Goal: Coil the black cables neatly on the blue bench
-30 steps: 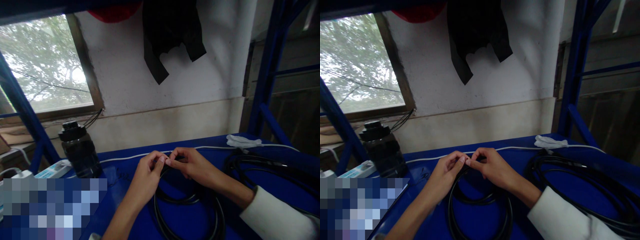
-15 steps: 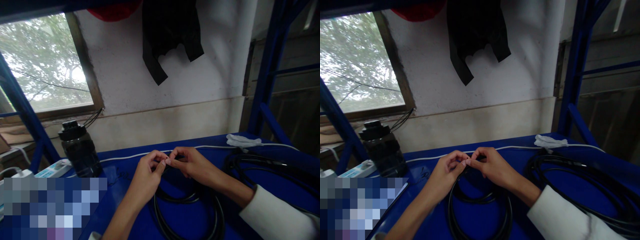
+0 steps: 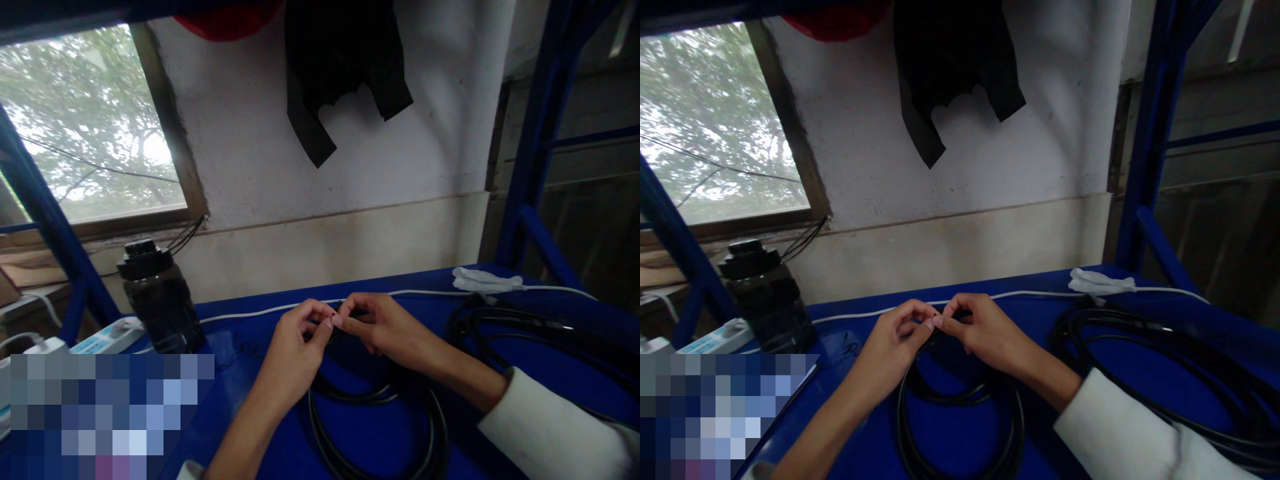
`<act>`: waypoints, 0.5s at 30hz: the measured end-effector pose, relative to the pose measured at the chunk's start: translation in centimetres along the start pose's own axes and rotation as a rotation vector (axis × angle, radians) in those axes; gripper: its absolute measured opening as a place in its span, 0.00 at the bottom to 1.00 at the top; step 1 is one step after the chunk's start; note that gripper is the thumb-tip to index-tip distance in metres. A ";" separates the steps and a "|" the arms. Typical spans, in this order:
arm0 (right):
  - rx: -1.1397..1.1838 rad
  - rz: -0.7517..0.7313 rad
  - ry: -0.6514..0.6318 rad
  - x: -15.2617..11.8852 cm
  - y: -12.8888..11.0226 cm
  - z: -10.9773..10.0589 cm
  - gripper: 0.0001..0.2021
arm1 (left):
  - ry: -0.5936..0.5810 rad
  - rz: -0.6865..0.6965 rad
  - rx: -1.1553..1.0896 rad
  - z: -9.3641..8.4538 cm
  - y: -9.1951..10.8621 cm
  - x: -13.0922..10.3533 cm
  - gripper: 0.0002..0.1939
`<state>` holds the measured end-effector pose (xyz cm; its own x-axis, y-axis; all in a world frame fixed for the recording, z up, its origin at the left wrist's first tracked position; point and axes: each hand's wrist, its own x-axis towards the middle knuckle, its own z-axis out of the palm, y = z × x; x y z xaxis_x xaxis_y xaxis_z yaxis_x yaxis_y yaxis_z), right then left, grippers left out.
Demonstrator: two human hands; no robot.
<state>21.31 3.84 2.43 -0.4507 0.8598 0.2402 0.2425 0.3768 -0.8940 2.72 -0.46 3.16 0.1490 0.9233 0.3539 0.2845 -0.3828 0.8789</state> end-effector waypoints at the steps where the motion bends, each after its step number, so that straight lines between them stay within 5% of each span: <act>1: -0.003 0.004 -0.001 0.0 0.0 0.0 0.21 | 0.002 0.001 0.000 0.0 0.0 0.0 0.06; 15: -0.038 -0.003 -0.004 0.0 0.1 -0.1 0.16 | 0.018 0.001 0.036 0.0 -0.1 0.1 0.07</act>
<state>21.41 3.88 2.39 -0.4553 0.8569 0.2415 0.2729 0.3926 -0.8783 2.72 -0.35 3.14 0.1324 0.9234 0.3604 0.3186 -0.3840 0.8667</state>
